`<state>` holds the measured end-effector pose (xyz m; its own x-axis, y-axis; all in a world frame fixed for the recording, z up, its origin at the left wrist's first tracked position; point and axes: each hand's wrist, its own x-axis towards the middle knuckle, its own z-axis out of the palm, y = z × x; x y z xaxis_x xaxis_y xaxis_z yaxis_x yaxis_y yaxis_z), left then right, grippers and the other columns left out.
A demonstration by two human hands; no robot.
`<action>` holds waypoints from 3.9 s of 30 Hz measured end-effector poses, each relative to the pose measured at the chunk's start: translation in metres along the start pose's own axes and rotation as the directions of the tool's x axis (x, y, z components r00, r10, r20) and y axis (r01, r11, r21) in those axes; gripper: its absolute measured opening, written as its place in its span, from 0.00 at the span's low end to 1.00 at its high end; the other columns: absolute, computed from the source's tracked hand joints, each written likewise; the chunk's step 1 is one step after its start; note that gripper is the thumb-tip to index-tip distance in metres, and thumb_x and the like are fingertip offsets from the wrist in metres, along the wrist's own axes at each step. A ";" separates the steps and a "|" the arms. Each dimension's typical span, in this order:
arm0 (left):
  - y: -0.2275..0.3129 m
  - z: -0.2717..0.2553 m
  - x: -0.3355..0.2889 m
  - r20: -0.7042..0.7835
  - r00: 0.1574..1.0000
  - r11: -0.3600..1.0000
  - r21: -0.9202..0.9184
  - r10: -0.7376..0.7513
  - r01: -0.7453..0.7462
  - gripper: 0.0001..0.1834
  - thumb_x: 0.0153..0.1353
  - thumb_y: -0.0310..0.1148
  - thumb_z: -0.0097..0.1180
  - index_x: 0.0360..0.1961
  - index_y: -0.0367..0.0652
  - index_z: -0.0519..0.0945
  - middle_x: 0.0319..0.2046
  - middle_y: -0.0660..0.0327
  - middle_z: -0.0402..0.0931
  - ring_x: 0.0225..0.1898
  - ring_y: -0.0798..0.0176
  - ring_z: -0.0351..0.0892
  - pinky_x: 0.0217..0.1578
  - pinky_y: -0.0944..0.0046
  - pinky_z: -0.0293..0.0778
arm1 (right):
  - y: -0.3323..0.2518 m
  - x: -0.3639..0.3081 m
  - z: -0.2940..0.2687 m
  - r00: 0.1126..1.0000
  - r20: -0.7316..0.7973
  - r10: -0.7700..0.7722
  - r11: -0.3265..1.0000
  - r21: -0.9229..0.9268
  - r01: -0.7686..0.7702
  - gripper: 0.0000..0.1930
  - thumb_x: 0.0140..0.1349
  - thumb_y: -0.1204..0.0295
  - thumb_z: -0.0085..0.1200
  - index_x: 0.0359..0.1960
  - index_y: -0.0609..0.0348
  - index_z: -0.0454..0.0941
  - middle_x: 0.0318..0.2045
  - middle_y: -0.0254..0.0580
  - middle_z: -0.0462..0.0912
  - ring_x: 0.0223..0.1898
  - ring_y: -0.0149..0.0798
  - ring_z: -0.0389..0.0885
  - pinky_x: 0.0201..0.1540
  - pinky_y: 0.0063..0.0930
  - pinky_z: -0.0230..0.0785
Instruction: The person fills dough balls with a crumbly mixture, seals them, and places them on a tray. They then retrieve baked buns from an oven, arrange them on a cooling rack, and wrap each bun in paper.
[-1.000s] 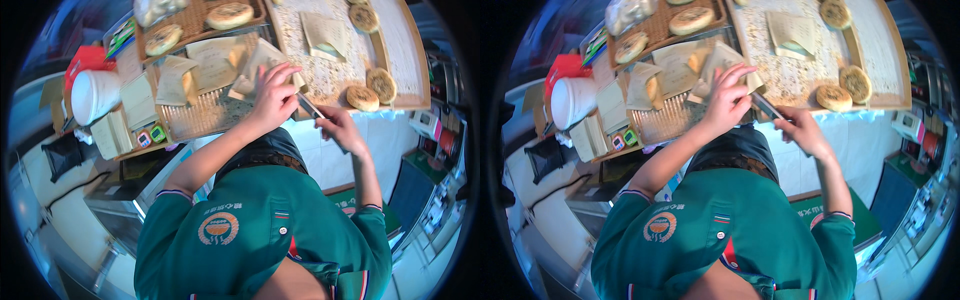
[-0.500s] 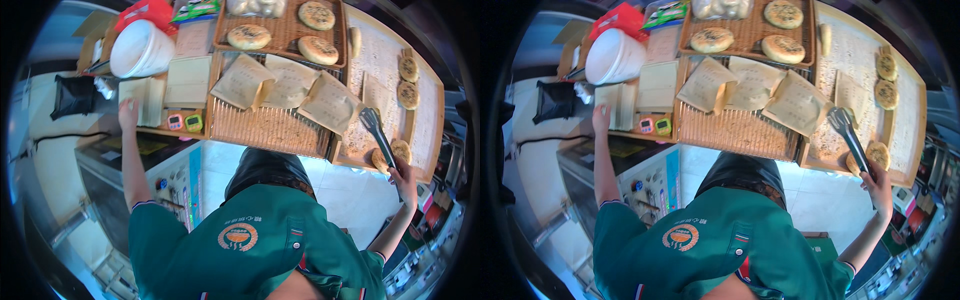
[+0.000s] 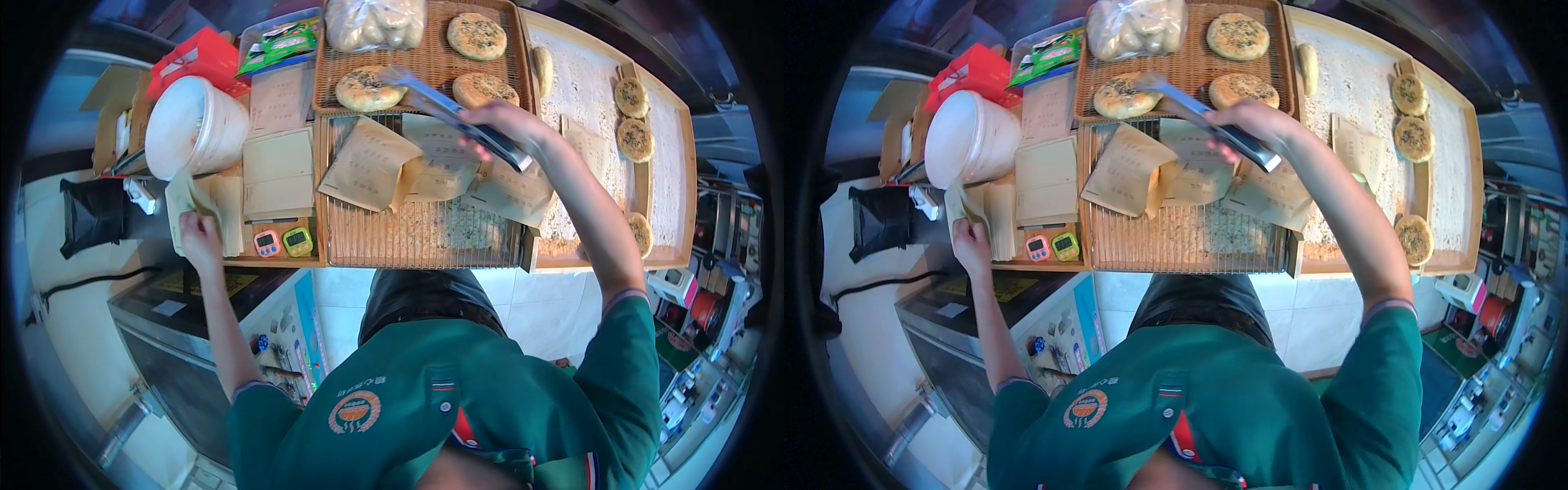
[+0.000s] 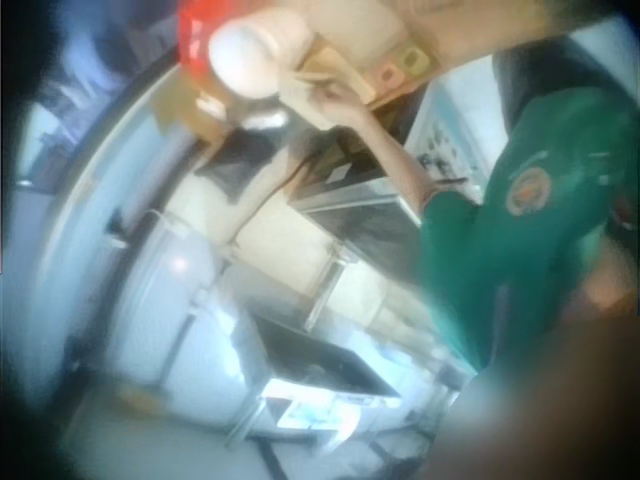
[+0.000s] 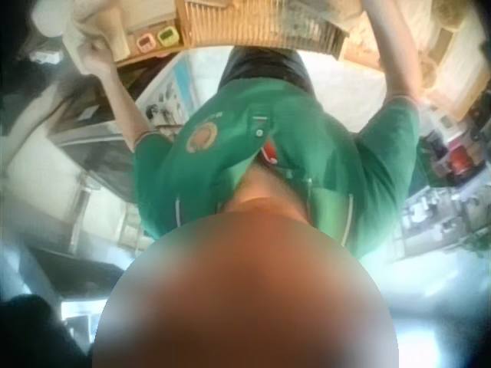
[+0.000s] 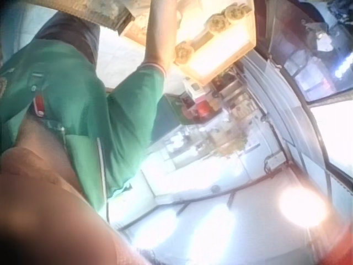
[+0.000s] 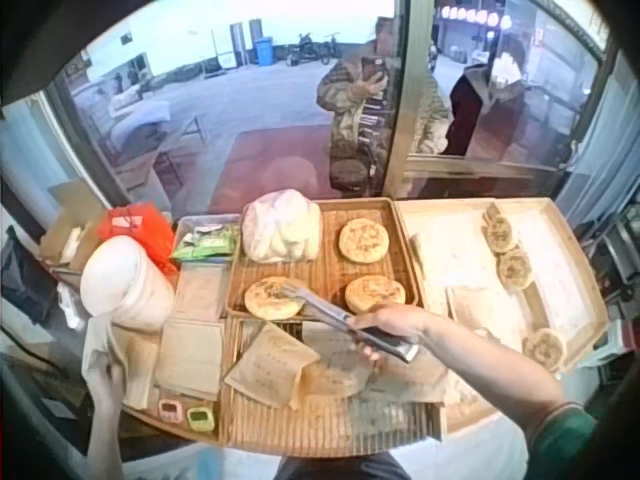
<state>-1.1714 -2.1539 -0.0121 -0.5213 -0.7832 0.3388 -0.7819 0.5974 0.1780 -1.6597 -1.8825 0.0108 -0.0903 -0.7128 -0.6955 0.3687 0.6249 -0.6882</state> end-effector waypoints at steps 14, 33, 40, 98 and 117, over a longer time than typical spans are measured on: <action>0.286 0.091 -0.069 0.291 0.928 0.809 -0.587 0.231 -0.017 0.05 0.54 0.26 0.56 0.28 0.35 0.76 0.37 0.52 0.74 0.41 0.46 0.74 0.39 0.52 0.73 | 0.112 -0.113 0.032 0.933 -0.116 -0.341 0.939 -0.076 0.334 0.24 0.65 0.70 0.56 0.62 0.66 0.69 0.33 0.35 0.80 0.26 0.25 0.74 0.30 0.19 0.71; 0.288 0.023 -0.143 0.206 0.930 0.793 -0.595 0.304 -0.127 0.09 0.52 0.27 0.57 0.19 0.38 0.71 0.65 0.54 0.64 0.70 0.40 0.53 0.63 0.27 0.40 | 0.187 -0.125 0.043 0.966 0.257 -0.032 0.996 -0.074 0.053 0.20 0.65 0.73 0.55 0.58 0.67 0.73 0.31 0.33 0.81 0.25 0.21 0.74 0.28 0.17 0.70; 0.317 0.007 -0.097 0.053 0.883 0.691 -0.645 0.467 -0.327 0.06 0.47 0.27 0.59 0.19 0.40 0.74 0.59 0.56 0.70 0.64 0.45 0.64 0.62 0.26 0.45 | 0.129 -0.122 0.053 0.974 0.205 -0.093 0.992 -0.061 0.108 0.19 0.66 0.71 0.55 0.56 0.67 0.74 0.28 0.32 0.80 0.24 0.22 0.75 0.27 0.17 0.70; 0.200 0.043 -0.064 0.234 0.882 0.879 -0.361 0.410 -0.312 0.05 0.53 0.31 0.59 0.32 0.46 0.80 0.31 0.55 0.78 0.31 0.46 0.80 0.31 0.52 0.76 | 0.200 -0.153 0.048 0.957 -0.013 -0.290 0.946 0.148 0.288 0.26 0.63 0.72 0.57 0.62 0.67 0.68 0.37 0.39 0.81 0.28 0.27 0.75 0.35 0.21 0.71; 0.339 0.046 -0.086 0.137 0.788 0.643 -0.669 0.600 -0.374 0.10 0.48 0.25 0.55 0.14 0.37 0.68 0.65 0.53 0.64 0.69 0.43 0.56 0.66 0.31 0.38 | 0.218 -0.199 0.023 0.983 -0.112 -0.145 0.989 -0.036 0.142 0.24 0.63 0.72 0.58 0.60 0.67 0.71 0.31 0.34 0.80 0.25 0.23 0.72 0.29 0.18 0.69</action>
<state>-1.4070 -1.8918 -0.0235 -0.9268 -0.2823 0.2475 -0.0795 0.7919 0.6055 -1.5403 -1.6113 0.0040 -0.2464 -0.7556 -0.6069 0.3188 0.5282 -0.7870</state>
